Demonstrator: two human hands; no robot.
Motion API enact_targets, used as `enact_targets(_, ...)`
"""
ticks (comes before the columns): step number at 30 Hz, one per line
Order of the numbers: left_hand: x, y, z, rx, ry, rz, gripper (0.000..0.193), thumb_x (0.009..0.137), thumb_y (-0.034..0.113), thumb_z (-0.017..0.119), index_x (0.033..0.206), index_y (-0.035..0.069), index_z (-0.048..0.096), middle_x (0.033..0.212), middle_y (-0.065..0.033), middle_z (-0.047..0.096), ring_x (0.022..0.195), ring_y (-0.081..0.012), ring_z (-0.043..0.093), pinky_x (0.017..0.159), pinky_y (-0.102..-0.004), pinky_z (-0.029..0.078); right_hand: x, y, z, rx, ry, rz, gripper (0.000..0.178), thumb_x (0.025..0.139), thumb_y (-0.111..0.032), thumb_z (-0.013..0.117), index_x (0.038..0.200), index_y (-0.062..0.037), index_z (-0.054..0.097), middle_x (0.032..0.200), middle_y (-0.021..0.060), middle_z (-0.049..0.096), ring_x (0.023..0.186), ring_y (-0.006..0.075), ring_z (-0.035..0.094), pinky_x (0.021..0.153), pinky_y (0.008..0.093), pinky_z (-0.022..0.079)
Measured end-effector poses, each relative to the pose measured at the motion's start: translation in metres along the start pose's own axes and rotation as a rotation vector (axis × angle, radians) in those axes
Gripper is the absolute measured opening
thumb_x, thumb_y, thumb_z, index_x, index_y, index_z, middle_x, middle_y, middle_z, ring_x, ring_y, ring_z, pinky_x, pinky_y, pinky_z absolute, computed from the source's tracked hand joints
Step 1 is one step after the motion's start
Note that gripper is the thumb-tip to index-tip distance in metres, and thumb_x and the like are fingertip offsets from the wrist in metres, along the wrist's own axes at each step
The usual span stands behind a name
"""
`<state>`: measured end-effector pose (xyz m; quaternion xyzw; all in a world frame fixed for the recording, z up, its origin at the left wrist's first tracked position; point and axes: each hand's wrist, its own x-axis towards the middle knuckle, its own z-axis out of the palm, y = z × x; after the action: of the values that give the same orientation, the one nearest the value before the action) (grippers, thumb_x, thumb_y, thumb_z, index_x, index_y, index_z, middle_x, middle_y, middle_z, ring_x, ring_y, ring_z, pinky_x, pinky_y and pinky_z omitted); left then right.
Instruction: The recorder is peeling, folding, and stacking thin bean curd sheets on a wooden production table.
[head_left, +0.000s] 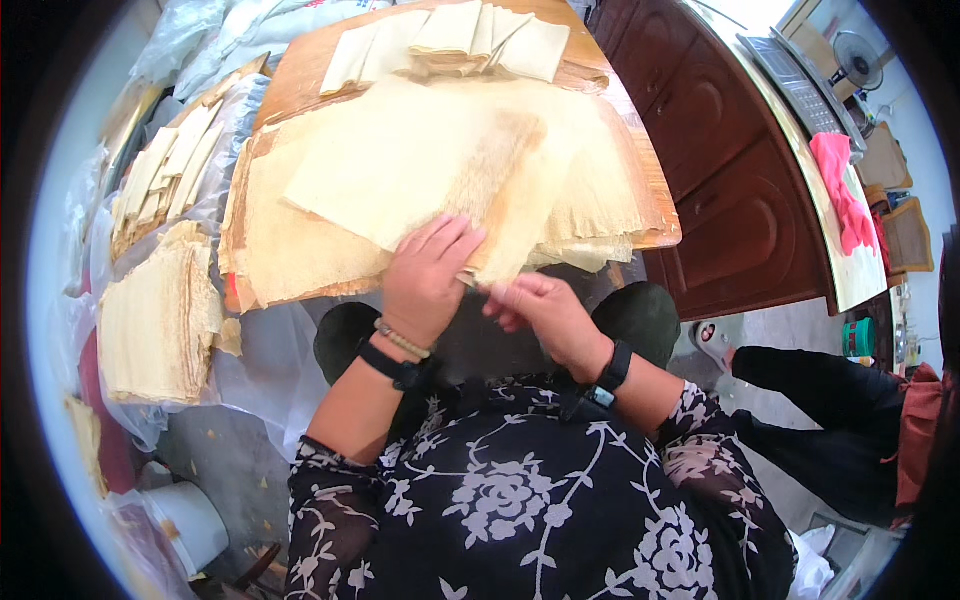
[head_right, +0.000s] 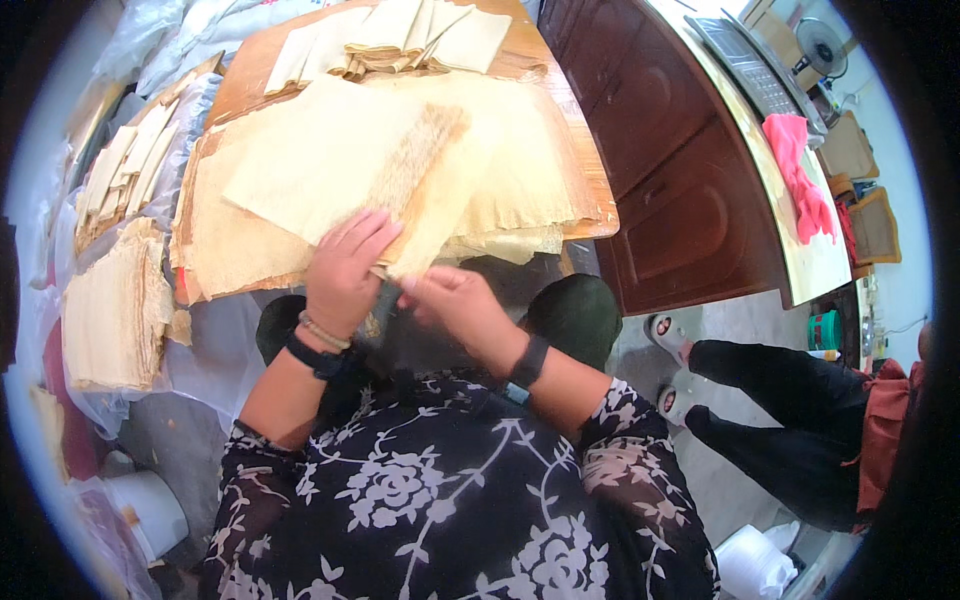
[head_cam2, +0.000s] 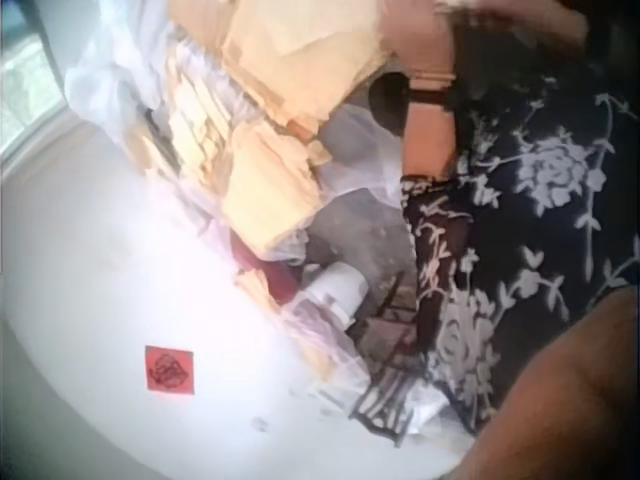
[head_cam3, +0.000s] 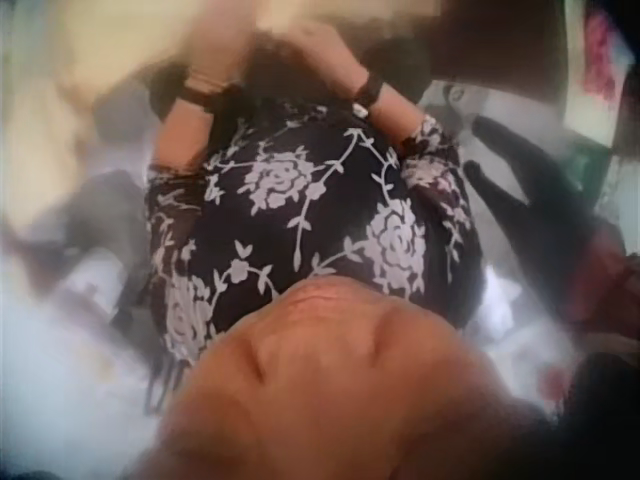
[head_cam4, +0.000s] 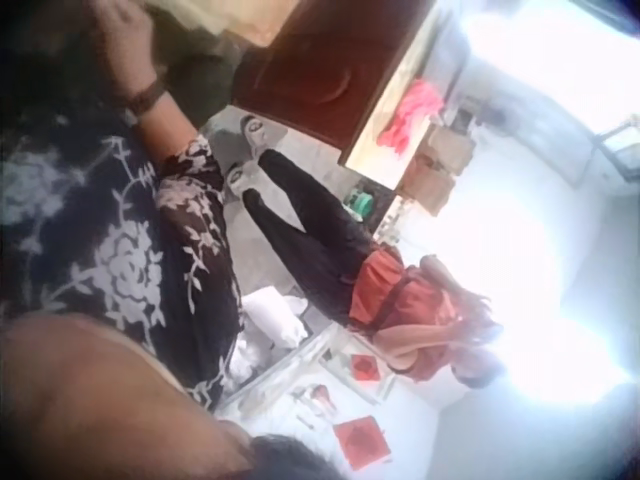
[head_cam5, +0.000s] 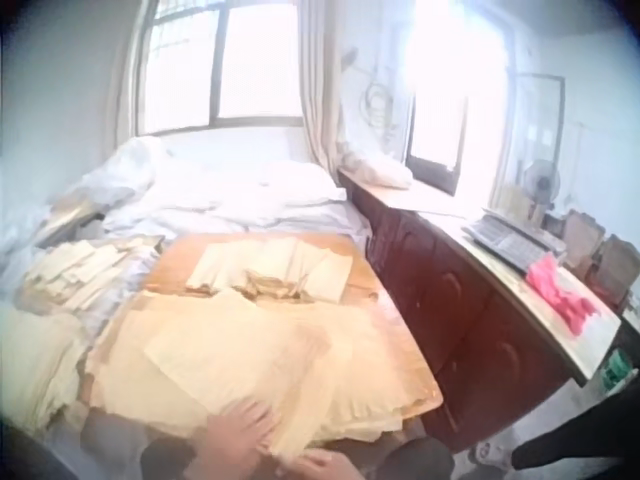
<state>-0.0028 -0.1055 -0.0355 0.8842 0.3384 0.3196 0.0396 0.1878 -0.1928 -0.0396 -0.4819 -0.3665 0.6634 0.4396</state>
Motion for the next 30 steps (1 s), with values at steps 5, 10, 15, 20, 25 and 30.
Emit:
enact_targets(5, -0.030, -0.042, -0.046, -0.530, 0.087, -0.254, 0.025, 0.093, 0.010, 0.065, 0.116, 0.004, 0.072, 0.109, -0.0121, 0.074, 0.105, -0.0248, 0.069, 0.090, -0.0347, 0.053, -0.012, -0.016, -0.004, -0.632, 0.011, -0.543, 0.018, 0.093, -0.006, 0.070, 0.109, -0.0005, 0.074, 0.100, 0.0104, 0.074, 0.091, 0.0189, 0.070, 0.081, 0.0308, 0.055)
enact_targets(10, -0.033, -0.081, -0.056, -0.867, 0.344, -0.917, 0.034, 0.101, 0.029, 0.064, 0.089, -0.004, 0.067, 0.077, -0.0086, 0.064, 0.075, -0.0101, 0.057, 0.065, -0.0322, 0.047, 0.012, -0.053, -0.001, -1.055, 0.185, -0.898, 0.033, 0.084, -0.008, 0.074, 0.116, -0.0104, 0.074, 0.122, 0.0149, 0.069, 0.111, 0.0341, 0.066, 0.092, 0.0409, 0.054)
enact_targets(15, -0.016, -0.127, -0.057, -0.465, 0.124, -0.813, 0.040, 0.100, 0.029, 0.064, 0.084, -0.008, 0.062, 0.072, -0.0160, 0.063, 0.069, -0.0202, 0.060, 0.066, -0.0368, 0.048, 0.066, -0.080, 0.021, -1.396, 0.127, -1.055, 0.047, 0.086, -0.019, 0.073, 0.132, -0.0191, 0.066, 0.150, 0.0137, 0.051, 0.139, 0.0368, 0.046, 0.114, 0.0486, 0.039)
enact_targets(20, -0.009, -0.135, -0.061, -0.339, -0.024, -0.842, 0.041, 0.099, 0.028, 0.061, 0.085, -0.010, 0.061, 0.075, -0.0240, 0.063, 0.070, -0.0312, 0.063, 0.069, -0.0410, 0.049, 0.105, -0.072, 0.028, -1.531, 0.113, -0.959, 0.050, 0.089, -0.031, 0.071, 0.137, -0.0213, 0.063, 0.149, 0.0115, 0.052, 0.142, 0.0362, 0.043, 0.118, 0.0497, 0.032)
enact_targets(25, 0.007, -0.103, -0.068, 0.411, -0.096, -0.993, 0.033, 0.093, 0.028, 0.068, 0.109, 0.000, 0.066, 0.095, -0.0233, 0.070, 0.092, -0.0347, 0.069, 0.083, -0.0461, 0.053, 0.126, -0.069, 0.020, -1.557, 0.068, -0.934, 0.052, 0.086, -0.036, 0.074, 0.135, -0.0199, 0.064, 0.144, 0.0103, 0.056, 0.136, 0.0332, 0.048, 0.114, 0.0472, 0.036)
enact_targets(30, 0.009, -0.056, -0.052, 0.612, 0.143, -0.291, 0.053, 0.086, 0.022, 0.072, 0.133, 0.005, 0.058, 0.131, -0.0208, 0.060, 0.122, -0.0357, 0.057, 0.100, -0.0476, 0.048, 0.138, -0.082, 0.009, -1.511, -0.034, -0.934, 0.050, 0.085, -0.034, 0.075, 0.131, -0.0176, 0.065, 0.143, 0.0089, 0.057, 0.135, 0.0303, 0.051, 0.110, 0.0473, 0.041)
